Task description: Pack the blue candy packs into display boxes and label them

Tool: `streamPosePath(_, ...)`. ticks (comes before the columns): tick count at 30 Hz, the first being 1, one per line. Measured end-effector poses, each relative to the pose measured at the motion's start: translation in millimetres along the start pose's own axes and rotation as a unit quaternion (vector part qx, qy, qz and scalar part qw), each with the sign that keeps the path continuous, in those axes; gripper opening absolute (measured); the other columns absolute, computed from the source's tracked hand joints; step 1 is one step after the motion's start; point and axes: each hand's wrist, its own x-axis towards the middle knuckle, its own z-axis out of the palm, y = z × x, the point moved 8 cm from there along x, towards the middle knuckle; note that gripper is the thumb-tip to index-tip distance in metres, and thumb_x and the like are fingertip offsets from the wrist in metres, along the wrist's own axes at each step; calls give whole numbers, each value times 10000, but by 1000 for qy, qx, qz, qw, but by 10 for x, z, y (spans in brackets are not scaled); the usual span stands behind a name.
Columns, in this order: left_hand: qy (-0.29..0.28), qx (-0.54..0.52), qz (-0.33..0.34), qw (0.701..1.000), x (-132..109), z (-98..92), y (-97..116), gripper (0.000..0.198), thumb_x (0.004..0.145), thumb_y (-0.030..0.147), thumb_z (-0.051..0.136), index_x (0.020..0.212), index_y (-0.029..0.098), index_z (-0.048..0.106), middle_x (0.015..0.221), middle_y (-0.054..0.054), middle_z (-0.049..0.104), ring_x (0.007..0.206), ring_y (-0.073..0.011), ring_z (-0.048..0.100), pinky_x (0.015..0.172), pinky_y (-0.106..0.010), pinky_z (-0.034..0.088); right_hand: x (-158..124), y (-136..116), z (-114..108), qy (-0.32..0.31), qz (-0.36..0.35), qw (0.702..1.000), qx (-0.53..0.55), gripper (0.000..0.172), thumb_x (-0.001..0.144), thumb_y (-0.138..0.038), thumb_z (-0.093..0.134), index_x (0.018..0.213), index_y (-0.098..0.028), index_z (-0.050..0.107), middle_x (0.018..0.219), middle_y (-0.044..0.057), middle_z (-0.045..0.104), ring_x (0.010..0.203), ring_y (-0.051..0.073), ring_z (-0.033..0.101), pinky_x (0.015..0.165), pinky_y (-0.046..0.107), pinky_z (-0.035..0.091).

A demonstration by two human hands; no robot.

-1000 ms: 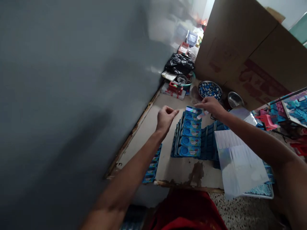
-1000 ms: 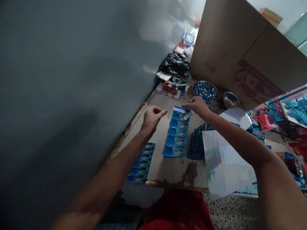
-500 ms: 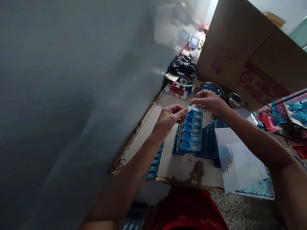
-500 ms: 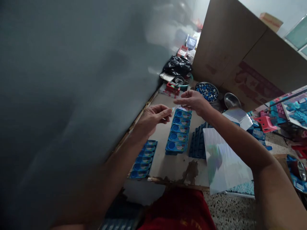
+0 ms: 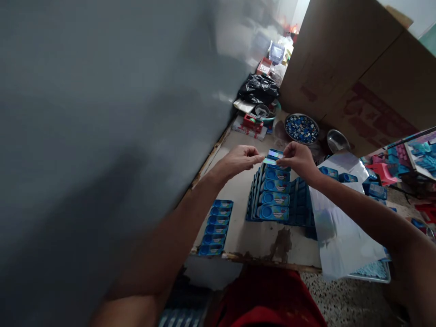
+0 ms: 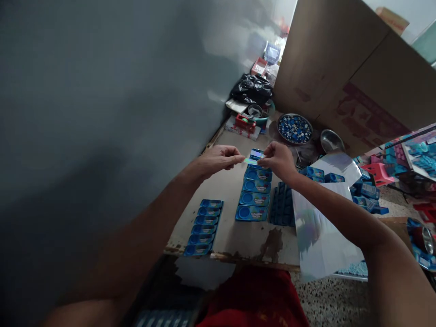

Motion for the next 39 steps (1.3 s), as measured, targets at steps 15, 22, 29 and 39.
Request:
streamPosePath(15,-34,-83,-33,995,53,212,-378,455,715,563,868,674,199,597,613,20,513,579,-119,473,570,-247,375,149,-1,-76,-4,-8,977,-215,416,605,-335,917,783,-218,559,723,-68,567,701,133,493,641,258,292)
streamPosePath(22,57,-206,-124,969,-22,482,-922,709,573,805,871,866,214,612,793,-16,657,732,-159,607,634,-259,488,140,290,-50,-2,-39,982,-182,509,710,-452,921,819,-236,474,760,-78,527,736,124,466,627,246,281)
streamPosePath(29,344,114,122,924,-879,111,273,339,818,561,812,975,301,663,966,-33,675,919,-264,638,792,-401,506,28,-219,-770,-152,-47,985,-73,353,832,-383,864,802,-211,557,680,-62,577,646,98,526,585,204,364)
streamPosePath(39,-27,377,245,893,-62,2810,1114,305,836,344,857,1076,182,762,1186,-155,708,1195,-375,613,982,-441,462,-1034,487,-2376,-27,-82,915,-393,327,750,-215,920,1042,-188,776,1002,51,753,959,229,659,846,318,458)
